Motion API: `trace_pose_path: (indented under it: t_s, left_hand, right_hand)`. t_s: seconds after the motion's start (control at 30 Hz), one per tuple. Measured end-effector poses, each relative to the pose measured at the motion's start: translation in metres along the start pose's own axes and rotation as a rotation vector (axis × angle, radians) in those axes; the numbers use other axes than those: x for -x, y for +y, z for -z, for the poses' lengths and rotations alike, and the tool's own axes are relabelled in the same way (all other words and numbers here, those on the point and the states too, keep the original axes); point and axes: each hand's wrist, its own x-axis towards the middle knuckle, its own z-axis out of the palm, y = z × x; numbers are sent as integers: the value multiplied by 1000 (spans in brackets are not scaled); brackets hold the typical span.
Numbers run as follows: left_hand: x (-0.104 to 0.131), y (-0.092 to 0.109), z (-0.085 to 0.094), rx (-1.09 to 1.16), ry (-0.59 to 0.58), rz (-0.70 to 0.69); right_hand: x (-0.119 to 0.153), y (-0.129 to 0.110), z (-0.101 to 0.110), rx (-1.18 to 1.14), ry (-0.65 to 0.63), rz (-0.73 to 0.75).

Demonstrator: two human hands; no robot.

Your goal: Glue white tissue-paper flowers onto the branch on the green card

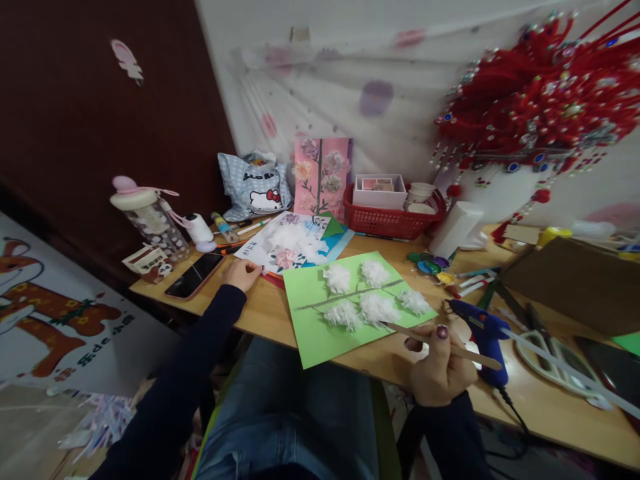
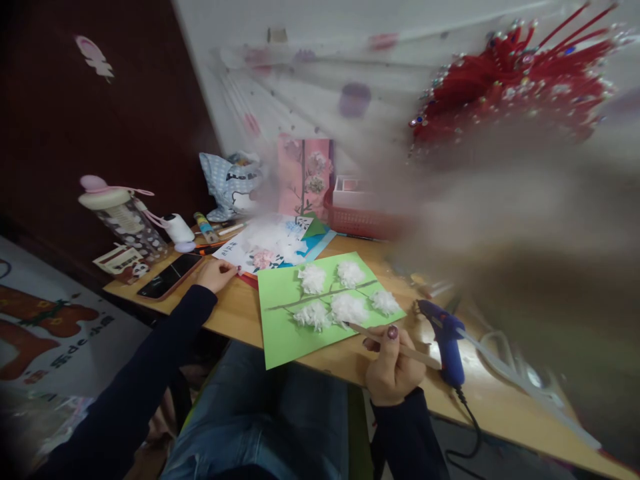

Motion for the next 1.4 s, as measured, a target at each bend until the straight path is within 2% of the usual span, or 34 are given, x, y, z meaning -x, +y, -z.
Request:
trace_pose_path:
  t_s: [0.1, 0.27, 0.43, 0.5, 0.6, 0.7, 0.77, 0.83, 0.9, 0.97, 1.07, 1.2, 1.3, 1.4]
  left_hand:
    - [2, -1, 1, 101, -8, -16]
    - [9, -1, 10, 284, 71, -32]
    - [28, 16, 18, 440, 78, -59]
    - [45, 31, 20, 520, -11, -104]
    - [80, 59, 20, 702, -298, -230]
    - [117, 85, 11, 723, -497, -291]
    - [136, 98, 1, 675, -552, -336]
    - [150, 107, -11, 616, -515, -366]
    - [158, 114, -23, 550, -419, -394]
    - [162, 120, -32, 473, -322, -422]
    - [165, 126, -40, 369, -229, -463]
    - [165, 129, -45, 323, -180, -501]
    - [164, 127, -45, 347, -170, -529]
    - [160, 120, -41, 414, -131, -582]
  right_hand:
    - [0, 0, 1, -3, -6, 17]
    - [1, 0, 1, 22, -25, 1]
    - [1, -4, -1, 19, -21, 24]
    - [1, -4, -2, 9, -15, 24]
    - [1, -3, -1, 8, -10, 8]
    - [3, -4, 0, 0, -69, -7]
    - [4, -6, 1, -35, -133, -25]
    - [5, -7, 2, -70, -193, -64]
    - [7, -8, 2, -79, -230, -86]
    - [9, -9, 1, -51, -276, -48]
    - [10, -10, 1, 48, -368, 66]
    - [8, -14, -1, 231, -457, 293]
    - [6, -15, -4, 334, -469, 477]
    - [6, -15, -6, 373, -463, 546]
